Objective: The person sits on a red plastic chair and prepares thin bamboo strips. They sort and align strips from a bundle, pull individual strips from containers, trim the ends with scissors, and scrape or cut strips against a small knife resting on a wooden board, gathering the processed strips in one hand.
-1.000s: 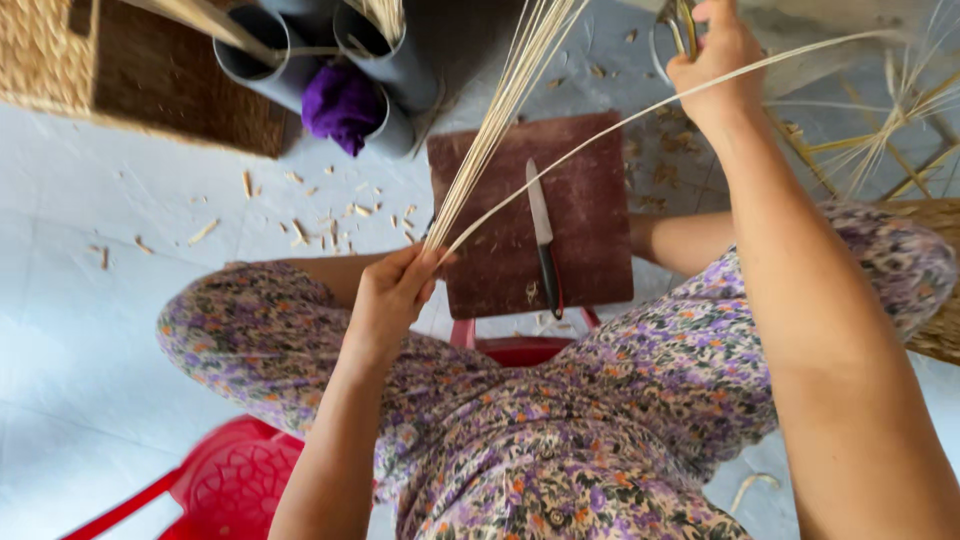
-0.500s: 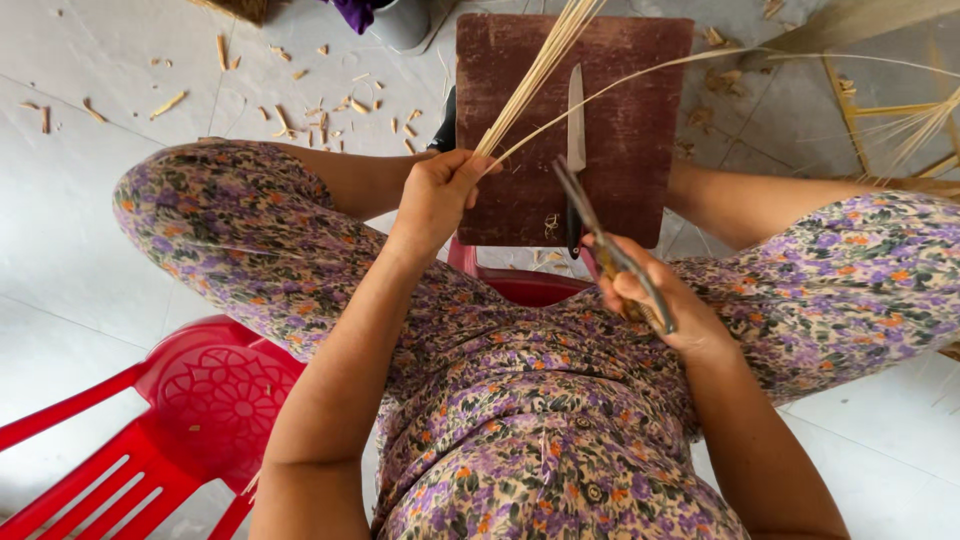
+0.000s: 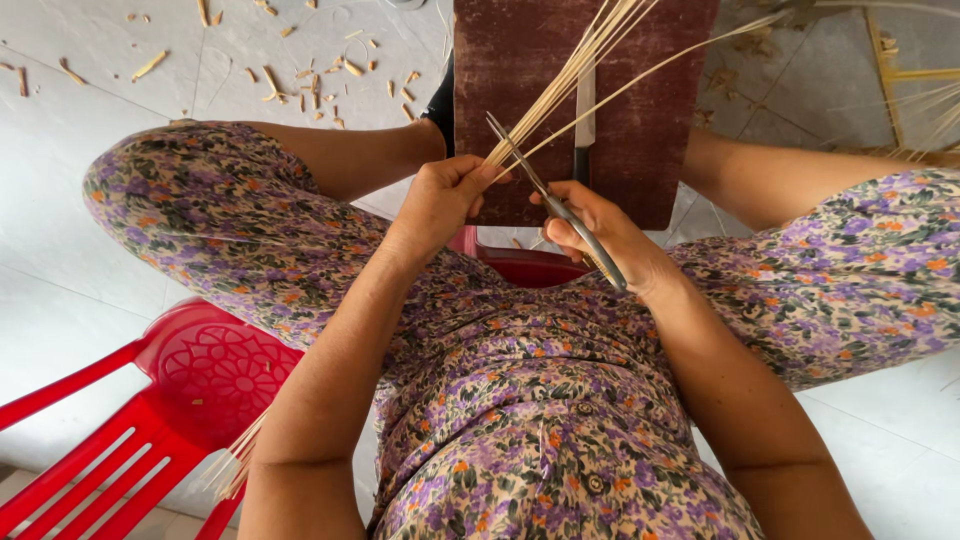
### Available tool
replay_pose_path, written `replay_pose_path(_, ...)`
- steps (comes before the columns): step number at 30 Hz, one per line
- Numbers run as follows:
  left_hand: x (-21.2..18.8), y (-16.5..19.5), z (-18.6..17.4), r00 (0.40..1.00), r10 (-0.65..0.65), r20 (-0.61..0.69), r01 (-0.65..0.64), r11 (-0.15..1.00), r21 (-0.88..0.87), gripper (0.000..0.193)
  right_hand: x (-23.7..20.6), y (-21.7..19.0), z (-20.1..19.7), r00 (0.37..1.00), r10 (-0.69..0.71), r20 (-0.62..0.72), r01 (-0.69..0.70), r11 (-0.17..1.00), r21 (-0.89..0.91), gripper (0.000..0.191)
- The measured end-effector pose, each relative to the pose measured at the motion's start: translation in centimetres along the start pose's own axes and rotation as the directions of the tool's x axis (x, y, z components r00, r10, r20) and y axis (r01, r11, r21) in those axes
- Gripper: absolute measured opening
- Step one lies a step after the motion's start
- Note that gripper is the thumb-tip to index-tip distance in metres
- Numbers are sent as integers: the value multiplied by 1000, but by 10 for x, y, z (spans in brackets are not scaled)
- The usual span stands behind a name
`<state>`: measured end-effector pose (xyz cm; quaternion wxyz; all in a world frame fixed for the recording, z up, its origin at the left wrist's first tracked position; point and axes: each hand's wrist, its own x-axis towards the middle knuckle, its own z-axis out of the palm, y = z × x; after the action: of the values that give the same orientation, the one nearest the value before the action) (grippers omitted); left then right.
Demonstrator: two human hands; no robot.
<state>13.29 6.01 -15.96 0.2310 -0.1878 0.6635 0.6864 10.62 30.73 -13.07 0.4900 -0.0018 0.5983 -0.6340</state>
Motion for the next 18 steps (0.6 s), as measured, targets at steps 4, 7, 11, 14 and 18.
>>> replay_pose_path(4,-5,-7,-4,999,-38,-1,38,999,37,25,7,3,4,1000,13,18,-12,999,-40,67)
replay_pose_path(7,-7,-10,-5,996,-87,-7,88,993,82,25,9,7,6,999,23,27,-23,999,-29,65)
replay_pose_path(11,-9,-13,-4,991,-136,-6,136,990,44,25,13,14,7,997,72,39,-73,997,28,66)
replay_pose_path(14,-9,-14,-4,991,-137,-3,137,990,37,23,18,20,6,996,82,14,-82,996,-20,67)
replay_pose_path(18,-9,-14,-5,988,-155,13,155,988,19,23,21,25,2,994,107,9,-107,993,-59,71)
